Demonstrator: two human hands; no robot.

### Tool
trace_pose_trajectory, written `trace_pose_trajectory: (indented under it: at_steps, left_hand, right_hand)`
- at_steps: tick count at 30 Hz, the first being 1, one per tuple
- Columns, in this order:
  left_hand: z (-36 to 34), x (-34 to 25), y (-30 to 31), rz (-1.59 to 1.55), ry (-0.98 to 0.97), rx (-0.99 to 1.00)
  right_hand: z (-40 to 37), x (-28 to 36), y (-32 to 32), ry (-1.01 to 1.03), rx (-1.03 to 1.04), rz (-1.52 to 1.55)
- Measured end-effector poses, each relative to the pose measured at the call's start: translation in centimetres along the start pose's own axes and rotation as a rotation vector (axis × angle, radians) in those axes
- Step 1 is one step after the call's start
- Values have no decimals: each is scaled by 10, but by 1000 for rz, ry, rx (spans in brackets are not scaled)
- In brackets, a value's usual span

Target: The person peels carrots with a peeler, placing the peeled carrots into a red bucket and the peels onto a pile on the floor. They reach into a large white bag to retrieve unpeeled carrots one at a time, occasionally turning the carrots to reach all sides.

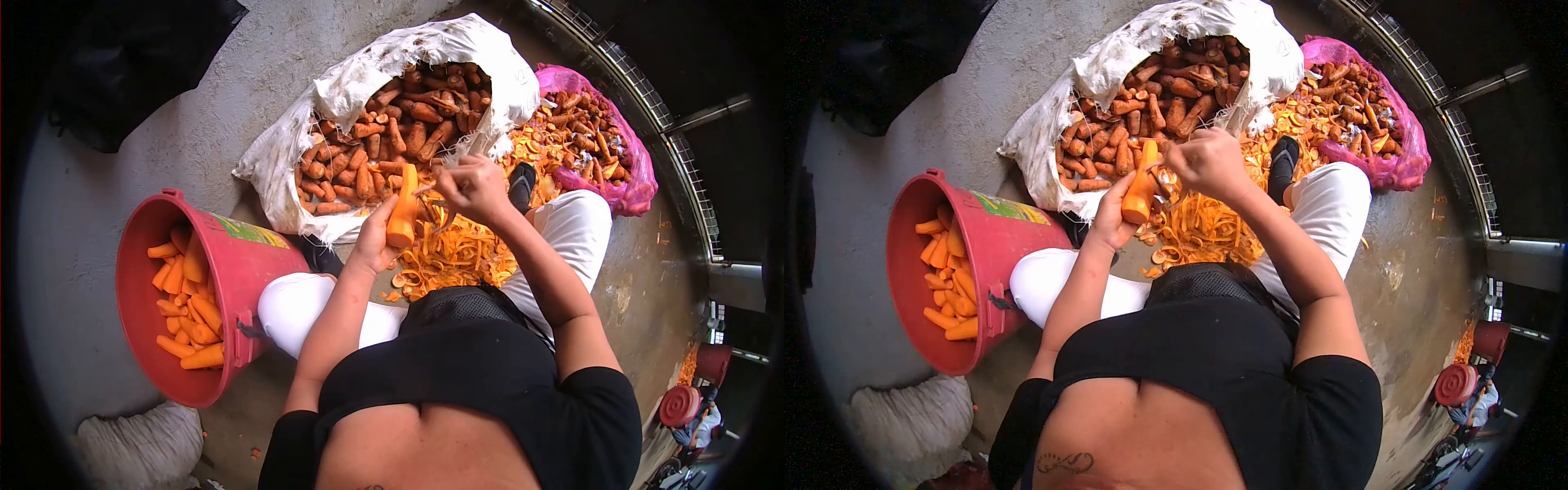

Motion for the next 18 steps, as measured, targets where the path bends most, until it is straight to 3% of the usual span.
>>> trace_pose_trajectory:
  at_steps: [4, 9, 11, 13, 14, 15, 16, 18]
  left_hand:
    - [-2, -1, 3, 42, 0, -105]
    - [-9, -5, -10, 47, 8, -148]
    - [-6, 0, -4, 118, 15, 35]
    - [-8, 0, -9, 183, 7, 135]
    - [-14, -3, -18, 215, -4, 143]
    - [-18, -4, -27, 246, -14, 152]
    - [-19, -7, -29, 247, -69, 83]
    - [-16, -9, -19, 240, -65, 80]
  right_hand:
    - [1, 29, -13, 183, 67, 66]
    - [5, 27, -29, 260, 106, -11]
    - [8, 1, -38, 210, 48, -115]
    - [20, -60, -34, 37, -15, -201]
    - [24, -104, -35, -358, 196, -377]
    - [23, -126, -25, -435, 315, -577]
    - [8, -174, -20, -629, 312, -606]
    - [-18, -208, 0, -847, 312, -600]
Point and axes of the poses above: each hand's wrist, its own z-axis towards the middle knuckle, its own y-axis out of the back of the hand, x = y × z, the point moved 8 cm from there along z, towards the middle knuckle, and after that the axes turned 6 degrees about z, right-handed, at the moved point
